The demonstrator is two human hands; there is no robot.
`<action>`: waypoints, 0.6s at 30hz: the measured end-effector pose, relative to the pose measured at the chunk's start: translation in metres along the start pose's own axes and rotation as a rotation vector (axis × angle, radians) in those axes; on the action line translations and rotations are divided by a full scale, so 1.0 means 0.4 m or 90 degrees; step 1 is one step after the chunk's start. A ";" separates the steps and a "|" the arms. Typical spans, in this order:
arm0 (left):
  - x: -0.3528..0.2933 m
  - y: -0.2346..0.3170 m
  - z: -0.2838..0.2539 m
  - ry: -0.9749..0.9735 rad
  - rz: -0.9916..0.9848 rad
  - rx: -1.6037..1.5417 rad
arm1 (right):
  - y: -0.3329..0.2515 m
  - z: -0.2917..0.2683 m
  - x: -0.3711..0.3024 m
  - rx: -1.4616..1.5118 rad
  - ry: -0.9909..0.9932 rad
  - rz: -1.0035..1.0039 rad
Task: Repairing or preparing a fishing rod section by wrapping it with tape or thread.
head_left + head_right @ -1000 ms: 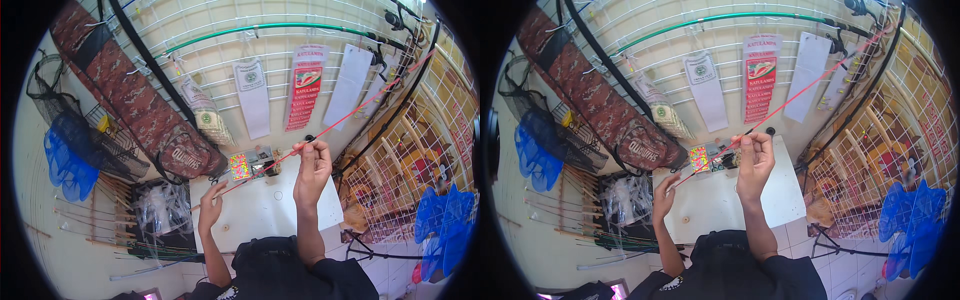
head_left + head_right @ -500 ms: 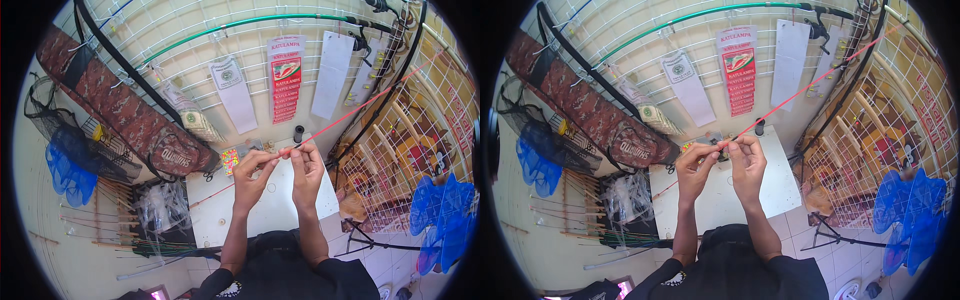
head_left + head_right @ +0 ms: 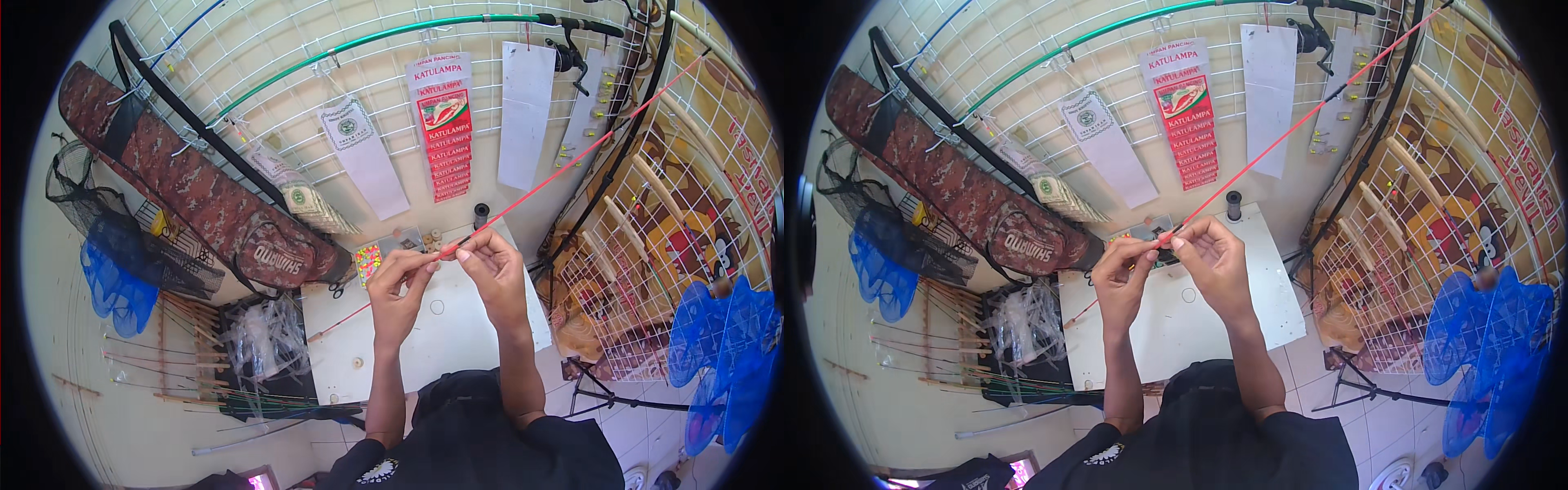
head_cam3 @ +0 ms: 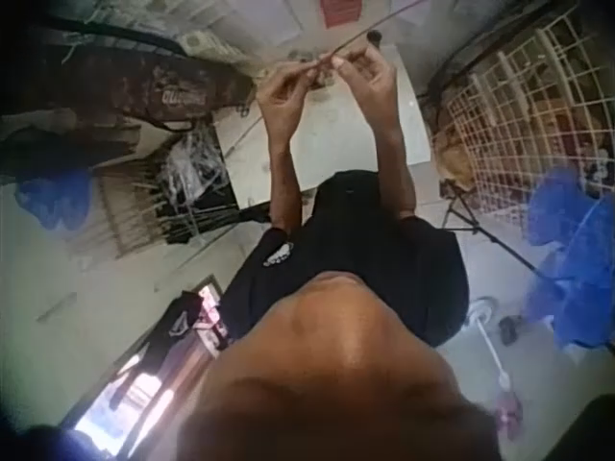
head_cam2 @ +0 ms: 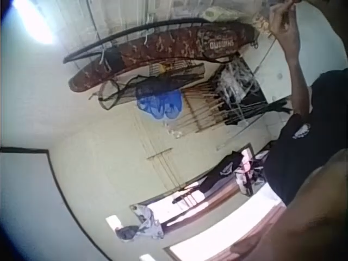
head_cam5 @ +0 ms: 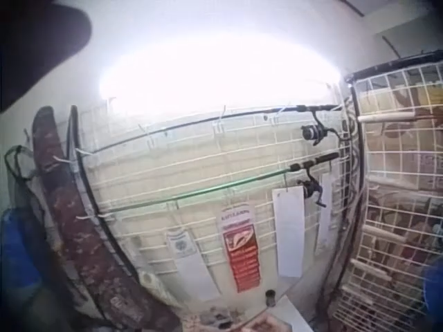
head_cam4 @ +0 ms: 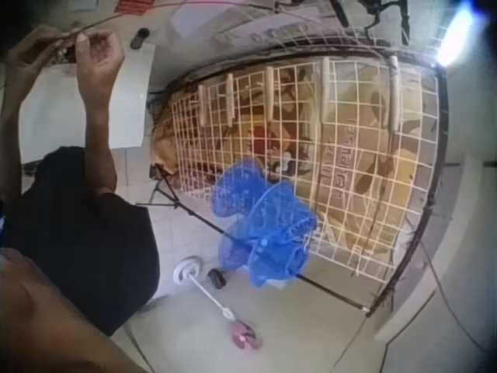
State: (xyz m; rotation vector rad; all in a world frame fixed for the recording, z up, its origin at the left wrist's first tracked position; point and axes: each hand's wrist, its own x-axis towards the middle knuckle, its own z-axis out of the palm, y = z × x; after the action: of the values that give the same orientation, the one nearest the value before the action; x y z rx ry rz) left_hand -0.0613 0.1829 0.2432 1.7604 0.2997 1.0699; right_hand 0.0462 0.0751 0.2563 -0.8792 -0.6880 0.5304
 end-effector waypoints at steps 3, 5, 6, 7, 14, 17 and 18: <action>-0.007 0.004 0.002 -0.031 -0.002 0.014 | -0.003 -0.023 0.005 0.015 -0.022 -0.001; -0.011 -0.005 0.006 -0.028 -0.004 -0.006 | -0.014 -0.025 0.010 0.017 -0.038 0.000; -0.012 -0.004 0.006 -0.029 -0.001 -0.004 | -0.016 -0.027 0.012 0.019 -0.039 -0.003; -0.014 -0.003 0.005 -0.026 -0.003 -0.007 | -0.017 -0.030 0.013 -0.001 -0.046 -0.006; -0.001 0.010 0.004 -0.011 0.008 -0.014 | -0.009 -0.035 0.029 -0.001 -0.062 -0.016; -0.003 0.007 0.000 -0.008 -0.015 -0.018 | -0.015 -0.031 0.028 0.013 -0.066 -0.026; -0.003 0.007 -0.001 -0.009 -0.017 -0.021 | -0.014 -0.031 0.026 0.016 -0.065 -0.024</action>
State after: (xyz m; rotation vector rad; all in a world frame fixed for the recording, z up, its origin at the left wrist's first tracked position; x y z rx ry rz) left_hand -0.0630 0.1812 0.2449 1.7292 0.2949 1.0382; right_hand 0.0631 0.0728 0.2589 -0.8178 -0.7877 0.5521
